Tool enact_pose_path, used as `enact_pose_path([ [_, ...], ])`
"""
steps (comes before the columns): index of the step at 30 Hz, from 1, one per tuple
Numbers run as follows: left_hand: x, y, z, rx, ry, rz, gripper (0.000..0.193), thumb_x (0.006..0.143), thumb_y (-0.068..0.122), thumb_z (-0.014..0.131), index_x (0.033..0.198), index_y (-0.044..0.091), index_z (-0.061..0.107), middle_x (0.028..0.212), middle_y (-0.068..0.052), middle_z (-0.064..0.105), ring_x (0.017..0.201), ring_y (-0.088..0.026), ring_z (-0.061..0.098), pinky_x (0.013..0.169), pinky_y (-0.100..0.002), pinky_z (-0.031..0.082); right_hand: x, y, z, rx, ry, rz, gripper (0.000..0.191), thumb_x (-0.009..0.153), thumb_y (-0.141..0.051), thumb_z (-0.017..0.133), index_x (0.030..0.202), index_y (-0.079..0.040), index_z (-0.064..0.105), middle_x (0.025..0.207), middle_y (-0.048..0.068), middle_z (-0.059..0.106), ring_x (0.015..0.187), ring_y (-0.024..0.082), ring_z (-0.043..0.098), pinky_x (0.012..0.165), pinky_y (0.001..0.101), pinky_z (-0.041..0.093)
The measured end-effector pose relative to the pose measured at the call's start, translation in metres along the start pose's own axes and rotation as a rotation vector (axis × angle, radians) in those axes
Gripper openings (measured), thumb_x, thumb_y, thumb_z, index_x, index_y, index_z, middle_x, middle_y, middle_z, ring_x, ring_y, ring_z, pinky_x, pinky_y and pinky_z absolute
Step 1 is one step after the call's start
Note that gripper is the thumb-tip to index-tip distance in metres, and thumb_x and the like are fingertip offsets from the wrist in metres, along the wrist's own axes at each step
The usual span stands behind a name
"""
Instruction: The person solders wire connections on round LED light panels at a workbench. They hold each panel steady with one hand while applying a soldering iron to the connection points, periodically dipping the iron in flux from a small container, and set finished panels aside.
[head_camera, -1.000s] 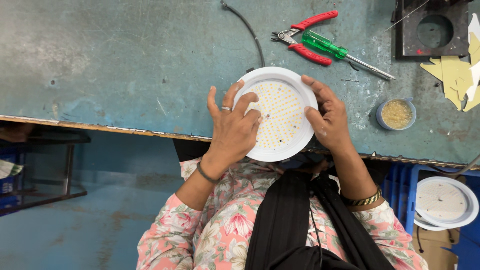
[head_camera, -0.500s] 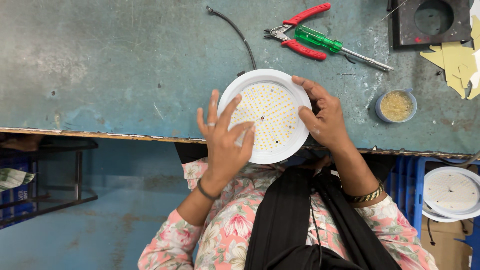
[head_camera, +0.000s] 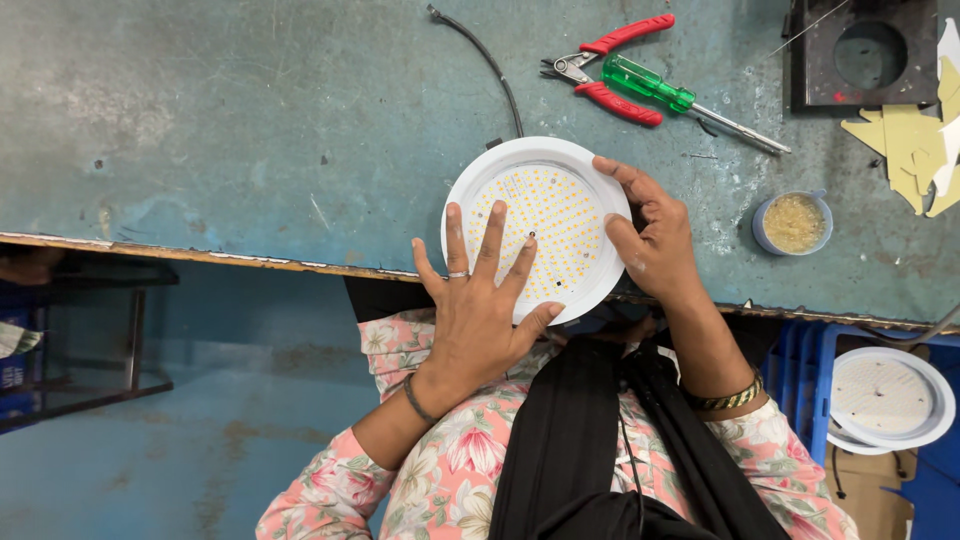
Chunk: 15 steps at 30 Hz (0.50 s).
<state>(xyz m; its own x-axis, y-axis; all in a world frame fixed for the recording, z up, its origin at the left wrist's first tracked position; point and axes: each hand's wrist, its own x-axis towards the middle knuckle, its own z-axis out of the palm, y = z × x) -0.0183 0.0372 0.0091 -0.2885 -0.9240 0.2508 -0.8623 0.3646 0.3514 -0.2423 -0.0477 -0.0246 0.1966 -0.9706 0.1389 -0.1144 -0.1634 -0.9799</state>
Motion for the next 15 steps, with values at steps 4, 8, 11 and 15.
enact_pose_path([
  [4,-0.0021,-0.0002,0.0022,0.011,-0.011,0.003,0.073,0.097,0.063,0.055,0.143,0.007,0.062,0.169,-0.021,0.019,0.154,-0.054,0.000,0.107,-0.085,0.000,-0.0007,0.0019,-0.0001,0.047,0.000,0.008,0.056,0.089,0.009,0.052,0.145,0.005,0.054,0.122,0.010,0.069,0.107,0.010,0.063,0.094,0.0231,0.052],
  [8,-0.0012,0.0011,0.0043,0.034,-0.009,-0.003,0.077,0.096,0.066,0.054,0.146,0.007,0.059,0.169,-0.021,0.018,0.153,-0.055,-0.001,0.106,-0.086,0.000,-0.0006,0.0032,-0.0003,0.061,-0.007,-0.007,0.056,0.089,0.009,0.051,0.145,0.006,0.053,0.126,0.011,0.068,0.110,0.011,0.064,0.096,0.0234,0.051],
  [11,0.0006,0.0026,0.0037,0.015,-0.016,-0.024,0.084,0.094,0.069,0.054,0.148,0.006,0.057,0.169,-0.023,0.015,0.152,-0.057,-0.002,0.105,-0.087,0.001,-0.0006,0.0037,-0.0006,0.058,-0.005,-0.003,0.057,0.089,0.009,0.051,0.146,0.006,0.053,0.125,0.011,0.068,0.109,0.011,0.064,0.095,0.0232,0.051],
  [15,0.0067,0.0034,0.0020,0.015,-0.034,-0.032,0.088,0.090,0.072,0.054,0.147,0.006,0.056,0.168,-0.023,0.014,0.150,-0.059,-0.002,0.103,-0.088,0.003,-0.0013,0.0022,0.0003,0.040,0.013,0.008,0.056,0.089,0.008,0.051,0.145,0.005,0.054,0.122,0.010,0.069,0.107,0.010,0.064,0.093,0.0222,0.052],
])
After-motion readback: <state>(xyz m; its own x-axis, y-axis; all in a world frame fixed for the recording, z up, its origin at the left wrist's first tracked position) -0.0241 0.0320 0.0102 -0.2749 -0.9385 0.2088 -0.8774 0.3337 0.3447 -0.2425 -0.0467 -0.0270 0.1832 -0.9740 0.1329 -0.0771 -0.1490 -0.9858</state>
